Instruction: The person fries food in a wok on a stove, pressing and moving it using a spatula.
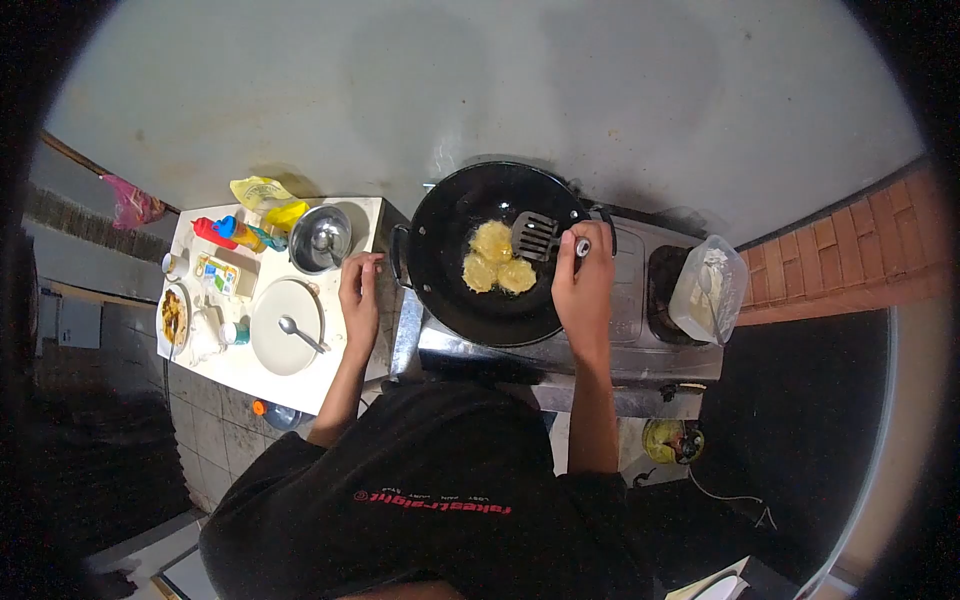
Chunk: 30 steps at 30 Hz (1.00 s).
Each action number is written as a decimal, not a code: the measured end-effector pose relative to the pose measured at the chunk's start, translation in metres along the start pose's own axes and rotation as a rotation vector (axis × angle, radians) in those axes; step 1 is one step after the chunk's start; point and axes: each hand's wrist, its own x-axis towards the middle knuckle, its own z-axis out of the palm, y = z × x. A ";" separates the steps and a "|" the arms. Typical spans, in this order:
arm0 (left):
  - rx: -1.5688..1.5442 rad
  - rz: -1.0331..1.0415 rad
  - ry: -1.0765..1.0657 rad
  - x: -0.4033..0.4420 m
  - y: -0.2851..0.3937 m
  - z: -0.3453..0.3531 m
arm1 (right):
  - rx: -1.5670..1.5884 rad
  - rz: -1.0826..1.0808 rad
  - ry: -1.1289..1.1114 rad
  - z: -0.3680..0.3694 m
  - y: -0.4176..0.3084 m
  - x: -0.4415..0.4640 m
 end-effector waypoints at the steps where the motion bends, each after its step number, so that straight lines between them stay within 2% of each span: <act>1: -0.003 0.005 0.000 0.000 -0.002 0.000 | 0.000 0.001 0.001 -0.001 -0.003 0.000; 9: 0.026 0.007 -0.004 0.001 0.007 -0.001 | -0.137 -0.089 -0.045 0.001 -0.014 0.002; 12: 0.028 0.017 -0.003 0.003 0.005 0.000 | 0.023 -0.004 -0.020 0.002 -0.008 0.000; 16: 0.021 0.030 -0.003 0.002 0.002 0.000 | 0.022 0.006 -0.004 0.001 -0.006 0.001; 18: 0.018 0.026 -0.006 0.003 0.005 0.000 | -0.072 -0.053 -0.005 0.000 -0.009 0.002; 21: 0.026 0.018 -0.009 0.003 0.007 0.001 | -0.130 -0.032 -0.042 0.001 -0.008 0.001; 25: 0.014 0.021 -0.016 0.004 0.006 0.002 | -0.099 -0.071 -0.051 0.002 -0.009 0.002; 27: 0.020 0.029 -0.015 0.004 0.004 0.002 | 0.011 0.004 -0.018 0.002 -0.008 0.002; 30: -0.007 0.019 -0.010 0.004 0.001 0.003 | -0.016 -0.012 0.011 0.001 -0.003 0.004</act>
